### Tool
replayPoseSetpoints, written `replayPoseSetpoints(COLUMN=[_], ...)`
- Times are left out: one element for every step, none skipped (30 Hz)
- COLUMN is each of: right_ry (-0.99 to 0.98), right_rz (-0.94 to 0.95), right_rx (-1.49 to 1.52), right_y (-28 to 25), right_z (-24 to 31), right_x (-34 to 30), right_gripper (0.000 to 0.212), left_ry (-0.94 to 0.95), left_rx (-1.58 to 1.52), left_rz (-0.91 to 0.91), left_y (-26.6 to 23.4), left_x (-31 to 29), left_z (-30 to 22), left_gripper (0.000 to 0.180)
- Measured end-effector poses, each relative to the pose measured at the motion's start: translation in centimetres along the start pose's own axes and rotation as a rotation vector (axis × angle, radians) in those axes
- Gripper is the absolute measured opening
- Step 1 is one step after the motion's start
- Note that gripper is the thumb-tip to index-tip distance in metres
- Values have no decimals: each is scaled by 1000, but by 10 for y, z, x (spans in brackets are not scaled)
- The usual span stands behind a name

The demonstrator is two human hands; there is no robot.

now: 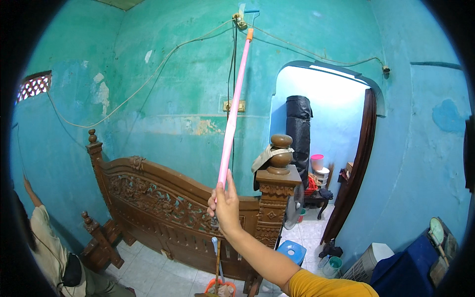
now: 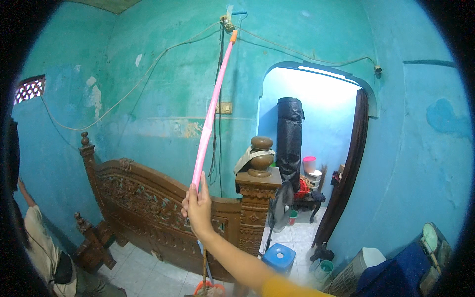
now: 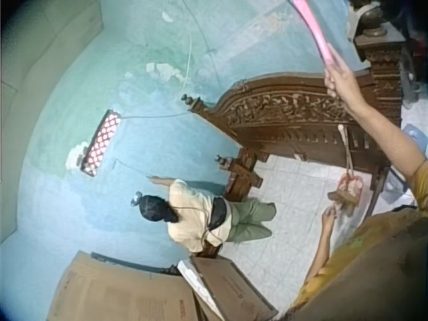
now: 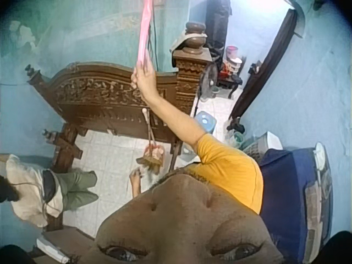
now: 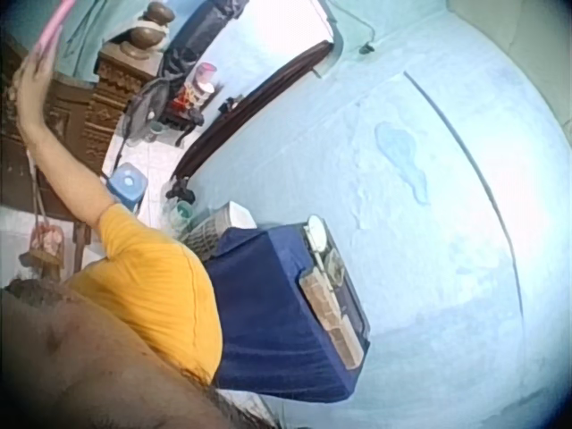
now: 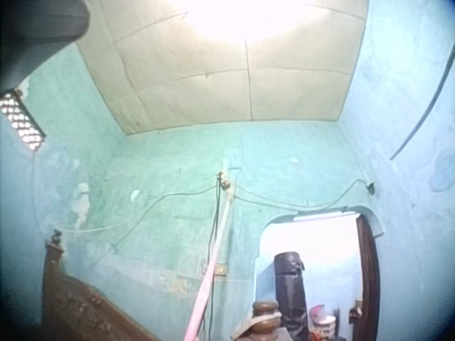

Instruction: The person paints the upper sections of a teal wall using a pink extension pole with a roller. They repeatedly dip the roller into a blue paint bucket and apply paint to the wall near the ceiling and doorway arch.

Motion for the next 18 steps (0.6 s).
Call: replayPoseSetpoints(right_ry=[20, 0, -20, -41, -57, -79, -76, -74, -66, -70, -76, -81, -57, -33, -17, -9, 1, -2], right_rz=[-14, 3, 15, 29, 47, 64, 55, 46, 39, 55, 69, 85, 77, 70, 60, 45, 31, 2], right_rx=[22, 13, 5, -4, -24, -47, -49, -50, -49, -53, -57, -61, -73, -84, -103, -89, -74, -67], right_y=[-2, 3, 8, 14, 21, 27, 32, 36, 37, 37, 36, 34, 30, 23, 15, 11, 8, 2], right_z=[-3, 0, 7, 16, 25, 38, 49, 61, 66, 68, 71, 72, 62, 49, 43, 36, 30, 33], right_x=[-5, 2, 13, 28, 46, 66, 85, 102, 109, 109, 107, 104, 92, 72, 56, 44, 34, 30], right_gripper=[59, 59, 59, 59, 58, 58, 58, 58, 58, 58, 58, 59, 59, 59, 60, 60, 61, 61], left_ry=[-2, -4, -10, -5, 2, 13, 18, 23, 24, 16, 10, 2, -10, -15, -19, -25, -29, -27], left_rx=[8, 16, 27, 27, 24, 20, 11, 2, -8, -3, 2, 7, 0, -4, -14, -22, -30, -29], left_rz=[2, 2, 5, 9, 9, 14, 7, 1, -10, -11, -12, -11, -12, -16, -7, -6, -14, -3], left_y=[0, 0, -1, -1, -1, 1, 2, 5, 6, 7, 8, 10, 8, 7, 10, 8, 7, 9], left_x=[1, 3, 1, 2, 4, 8, 8, 7, 4, 5, 7, 8, 5, 3, 3, 0, -3, -5], left_z=[0, 0, 1, 1, 2, 2, -1, -7, -10, -4, 3, 11, 16, 19, 20, 21, 22, 19], left_gripper=[28, 27, 27, 27, 27, 26, 27, 27, 28, 28, 29, 29, 29, 29, 29, 30, 30, 30])
Point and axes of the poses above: each hand's wrist, its own x-axis towards the middle knuckle, its own y-axis out of the palm, z = x × y, the point moved 10 cm from there along x, towards the middle knuckle, and after that the axes turned 9 degrees about x, right-handed, at the moved point
